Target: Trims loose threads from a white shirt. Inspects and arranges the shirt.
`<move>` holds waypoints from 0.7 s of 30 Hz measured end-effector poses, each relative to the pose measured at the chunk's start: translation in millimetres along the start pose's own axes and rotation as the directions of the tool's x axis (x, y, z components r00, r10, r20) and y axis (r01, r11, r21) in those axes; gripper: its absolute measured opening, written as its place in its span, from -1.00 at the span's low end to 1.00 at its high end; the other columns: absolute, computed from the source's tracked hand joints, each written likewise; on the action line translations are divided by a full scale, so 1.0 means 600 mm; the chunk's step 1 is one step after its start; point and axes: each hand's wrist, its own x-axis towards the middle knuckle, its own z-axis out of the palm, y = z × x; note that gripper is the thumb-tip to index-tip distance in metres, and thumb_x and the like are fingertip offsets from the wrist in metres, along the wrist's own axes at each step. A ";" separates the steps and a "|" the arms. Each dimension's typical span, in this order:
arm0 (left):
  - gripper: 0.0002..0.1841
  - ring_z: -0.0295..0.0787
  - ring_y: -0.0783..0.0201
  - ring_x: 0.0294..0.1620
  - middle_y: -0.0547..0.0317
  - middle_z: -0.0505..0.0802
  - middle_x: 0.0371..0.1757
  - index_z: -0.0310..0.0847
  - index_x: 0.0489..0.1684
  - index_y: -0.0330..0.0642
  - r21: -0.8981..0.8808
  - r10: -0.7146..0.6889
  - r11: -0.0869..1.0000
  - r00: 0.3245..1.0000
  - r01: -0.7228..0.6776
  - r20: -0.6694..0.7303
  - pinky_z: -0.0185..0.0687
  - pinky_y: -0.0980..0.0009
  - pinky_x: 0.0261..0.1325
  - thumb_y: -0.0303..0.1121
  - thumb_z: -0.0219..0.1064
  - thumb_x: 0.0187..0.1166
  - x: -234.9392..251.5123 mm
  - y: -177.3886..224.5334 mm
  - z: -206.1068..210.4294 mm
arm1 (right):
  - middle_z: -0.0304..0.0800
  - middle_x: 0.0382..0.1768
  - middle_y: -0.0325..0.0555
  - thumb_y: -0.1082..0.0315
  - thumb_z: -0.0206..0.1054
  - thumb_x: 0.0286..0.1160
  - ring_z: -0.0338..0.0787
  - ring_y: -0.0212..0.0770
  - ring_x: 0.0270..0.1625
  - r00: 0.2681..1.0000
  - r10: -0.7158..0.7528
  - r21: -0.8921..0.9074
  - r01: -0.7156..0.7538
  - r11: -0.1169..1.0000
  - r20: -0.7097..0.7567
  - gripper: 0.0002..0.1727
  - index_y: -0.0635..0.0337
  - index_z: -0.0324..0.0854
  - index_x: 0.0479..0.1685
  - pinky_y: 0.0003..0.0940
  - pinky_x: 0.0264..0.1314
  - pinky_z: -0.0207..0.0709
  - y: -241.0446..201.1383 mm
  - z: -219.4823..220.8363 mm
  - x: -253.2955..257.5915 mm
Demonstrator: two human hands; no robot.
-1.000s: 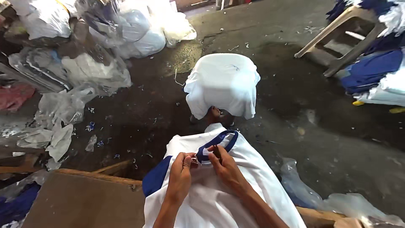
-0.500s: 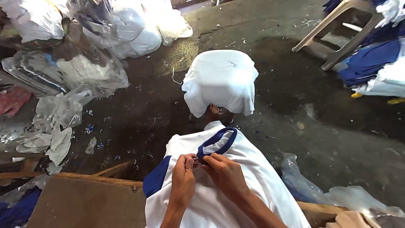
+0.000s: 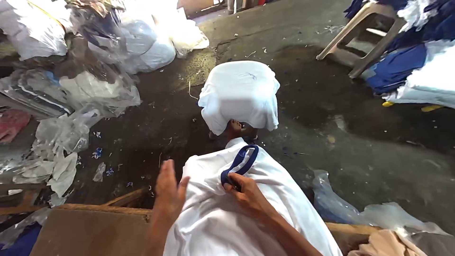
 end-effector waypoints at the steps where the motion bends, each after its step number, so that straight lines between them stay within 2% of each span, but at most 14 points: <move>1: -0.23 0.24 -0.35 0.75 -0.44 0.39 0.70 0.23 0.71 -0.46 0.011 0.029 0.999 0.994 -0.031 0.106 0.16 -0.27 0.73 -0.09 0.35 0.64 -0.003 0.017 0.012 | 0.69 -0.38 -0.14 0.24 0.21 0.62 0.61 -0.38 -0.34 1.000 -0.010 0.037 0.009 0.999 0.014 -0.72 0.28 0.72 -0.06 -0.41 -0.19 0.50 0.000 -0.002 0.000; 3: -0.36 0.43 -0.22 0.66 -0.30 0.61 0.56 0.52 0.52 -0.42 -0.042 0.145 0.989 0.957 -0.139 0.252 0.25 -0.20 0.70 -0.09 0.41 0.59 -0.014 0.049 0.052 | 0.73 -0.27 -0.13 0.28 0.19 0.64 0.60 -0.44 -0.31 0.999 -0.053 0.086 0.052 0.995 0.008 -0.70 0.29 0.73 0.05 -0.49 -0.17 0.50 0.000 -0.003 0.000; 4: -0.50 0.52 -0.17 0.59 -0.21 0.71 0.46 0.67 0.33 -0.39 -0.068 0.204 0.979 0.947 -0.193 0.248 0.28 -0.23 0.63 -0.16 0.41 0.57 -0.017 0.057 0.074 | 0.76 -0.16 -0.10 0.29 0.18 0.65 0.64 -0.43 -0.27 0.996 -0.073 0.061 0.076 0.995 -0.048 -0.69 0.28 0.75 0.10 -0.50 -0.14 0.55 0.000 -0.004 -0.001; 5: -0.65 0.63 -0.10 0.49 -0.14 0.80 0.33 0.78 0.11 -0.35 -0.083 0.245 0.969 0.952 -0.233 0.183 0.39 -0.22 0.54 -0.23 0.38 0.58 -0.016 0.057 0.092 | 0.78 -0.07 -0.05 0.32 0.20 0.64 0.69 -0.37 -0.23 0.985 -0.090 -0.012 0.089 0.996 -0.145 -0.69 0.26 0.77 0.13 -0.45 -0.12 0.61 -0.001 -0.007 -0.001; 6: -0.72 0.74 -0.05 0.35 -0.10 0.86 0.19 0.82 -0.05 -0.33 -0.101 0.253 0.965 0.962 -0.244 0.100 0.53 -0.15 0.44 -0.27 0.33 0.62 -0.011 0.054 0.101 | 0.79 0.01 -0.01 0.34 0.23 0.62 0.75 -0.26 -0.20 0.965 -0.088 -0.103 0.064 0.993 -0.248 -0.69 0.21 0.78 0.17 -0.32 -0.11 0.67 -0.004 -0.013 0.001; 8: -0.71 0.83 0.12 0.06 -0.02 0.88 -0.03 0.79 -0.09 -0.34 -0.173 0.168 0.972 0.985 -0.161 0.029 0.71 0.07 0.24 -0.28 0.21 0.73 0.003 0.049 0.093 | 0.74 0.22 0.04 0.36 0.33 0.55 0.81 -0.07 -0.05 0.928 -0.081 -0.245 -0.011 0.969 -0.363 -0.62 0.13 0.74 0.33 -0.03 -0.03 0.73 -0.007 -0.038 0.010; 9: -0.70 0.80 0.22 -0.11 0.05 0.85 -0.16 0.76 -0.09 -0.32 -0.221 0.105 0.971 0.994 -0.094 0.039 0.74 0.17 0.06 -0.27 0.18 0.76 0.008 0.047 0.085 | 0.71 0.31 0.05 0.36 0.38 0.52 0.84 -0.01 0.02 0.926 -0.093 -0.302 -0.024 0.953 -0.366 -0.56 0.09 0.70 0.41 0.06 -0.01 0.75 -0.004 -0.050 0.016; 11: -0.72 0.65 0.35 -0.40 0.20 0.73 -0.40 0.72 -0.16 -0.24 -0.318 -0.002 0.947 0.994 0.038 0.113 0.62 0.33 -0.24 -0.24 0.16 0.78 0.019 0.039 0.072 | 0.66 0.43 0.07 0.35 0.43 0.52 0.84 0.07 0.12 0.948 -0.092 -0.372 -0.030 0.928 -0.305 -0.47 0.05 0.61 0.54 0.15 0.05 0.74 0.002 -0.064 0.036; 13: -0.71 0.49 0.39 -0.56 0.25 0.61 -0.55 0.68 -0.26 -0.22 -0.386 -0.076 0.913 0.985 0.130 0.152 0.46 0.40 -0.41 -0.25 0.16 0.79 0.034 0.032 0.072 | 0.68 0.38 0.08 0.31 0.42 0.56 0.83 0.08 0.15 0.968 -0.057 -0.387 -0.043 0.921 -0.244 -0.51 0.07 0.63 0.51 0.16 0.11 0.71 0.019 -0.065 0.066; 16: -0.67 0.50 0.37 -0.49 0.22 0.62 -0.51 0.70 -0.31 -0.25 -0.393 -0.185 0.892 0.973 0.225 0.136 0.44 0.38 -0.33 -0.26 0.14 0.82 0.056 0.025 0.080 | 0.77 0.11 0.05 0.23 0.44 0.55 0.83 0.08 -0.02 0.968 0.041 -0.408 -0.143 0.902 -0.248 -0.75 0.16 0.79 0.06 0.17 -0.04 0.71 0.036 -0.058 0.093; 18: -0.70 0.61 0.26 -0.34 0.11 0.70 -0.40 0.72 -0.21 -0.29 -0.269 -0.207 0.938 0.975 0.221 0.079 0.52 0.26 -0.17 -0.26 0.18 0.80 0.063 0.019 0.091 | 0.78 0.03 0.06 0.21 0.44 0.56 0.82 0.10 -0.05 0.965 0.071 -0.417 -0.176 0.892 -0.254 -0.76 0.19 0.80 -0.04 0.19 -0.08 0.69 0.037 -0.055 0.091; 19: -0.74 0.70 0.15 -0.21 0.00 0.76 -0.27 0.72 -0.09 -0.32 -0.157 -0.186 0.970 0.982 0.188 0.025 0.61 0.14 -0.04 -0.28 0.22 0.78 0.062 0.017 0.098 | 0.78 0.01 0.06 0.21 0.45 0.55 0.82 0.11 -0.06 0.963 0.071 -0.420 -0.179 0.890 -0.261 -0.77 0.20 0.80 -0.05 0.19 -0.09 0.69 0.039 -0.053 0.088; 20: -0.72 0.77 -0.02 0.01 -0.14 0.81 -0.05 0.71 0.11 -0.37 -0.036 -0.135 0.990 0.990 0.133 -0.031 0.66 -0.03 0.16 -0.32 0.25 0.74 0.060 0.020 0.102 | 0.79 0.00 0.06 0.22 0.46 0.54 0.82 0.10 -0.07 0.961 0.064 -0.425 -0.178 0.887 -0.270 -0.78 0.19 0.81 -0.06 0.18 -0.11 0.69 0.041 -0.053 0.085; 21: -0.67 0.72 -0.20 0.22 -0.28 0.77 0.17 0.67 0.26 -0.41 0.059 -0.056 0.996 0.994 0.062 -0.093 0.57 -0.20 0.31 -0.36 0.26 0.70 0.059 0.025 0.108 | 0.79 -0.01 0.06 0.23 0.46 0.54 0.83 0.10 -0.08 0.959 0.058 -0.426 -0.177 0.887 -0.276 -0.78 0.19 0.81 -0.07 0.18 -0.11 0.70 0.042 -0.055 0.086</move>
